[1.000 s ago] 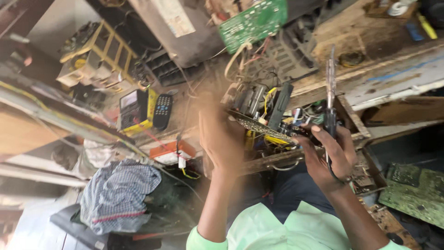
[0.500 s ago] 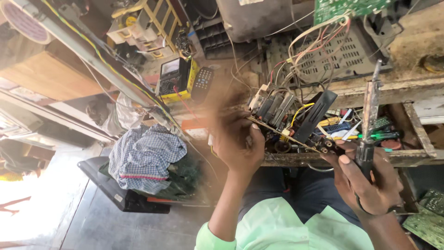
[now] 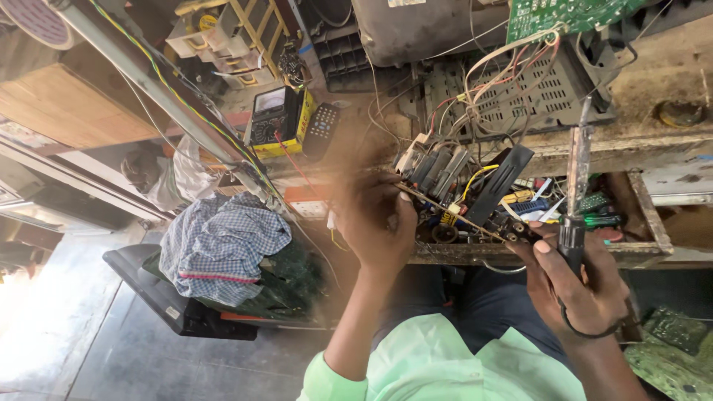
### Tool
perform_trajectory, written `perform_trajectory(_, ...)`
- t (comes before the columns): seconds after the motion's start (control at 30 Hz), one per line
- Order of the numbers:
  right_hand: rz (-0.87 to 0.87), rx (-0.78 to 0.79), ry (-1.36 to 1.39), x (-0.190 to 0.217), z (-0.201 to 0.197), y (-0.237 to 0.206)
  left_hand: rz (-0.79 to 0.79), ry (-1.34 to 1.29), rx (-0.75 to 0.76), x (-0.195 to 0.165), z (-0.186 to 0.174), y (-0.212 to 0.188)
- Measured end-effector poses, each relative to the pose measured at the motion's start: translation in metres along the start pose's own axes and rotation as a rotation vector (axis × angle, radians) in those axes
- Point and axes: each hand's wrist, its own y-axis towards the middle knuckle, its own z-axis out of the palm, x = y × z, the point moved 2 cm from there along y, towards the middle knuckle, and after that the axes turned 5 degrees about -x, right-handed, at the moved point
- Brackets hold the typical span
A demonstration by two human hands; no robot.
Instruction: The person sits at a cluttered electronics repair workbench and solders components onto green circuit boards using a soldering iron. They pick up boards and small components from a drawer, position the board with one hand while applying the iron with the other, and set boards aside on the bench as they work through them.
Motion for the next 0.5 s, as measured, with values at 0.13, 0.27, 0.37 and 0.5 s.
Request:
perform_trajectory(0.13, 0.006, -0.005, 0.014, 0.004, 0.001, 0.003, 0.027, 0.002, -0.045, 0.0, -0.001, -0.001)
perform_trajectory(0.27, 0.057, 0.012, 0.025, 0.006, 0.002, 0.002, -0.249, -0.246, -0.044, 0.006, 0.004, -0.007)
perform_trajectory(0.37, -0.013, -0.005, -0.012, 0.007, 0.003, 0.002, -0.247, -0.325, -0.085, 0.005, 0.006, -0.012)
perform_trajectory(0.5, 0.005, -0.026, 0.068, 0.008, 0.004, 0.003, -0.494, -0.562, -0.126, 0.006, 0.006, -0.019)
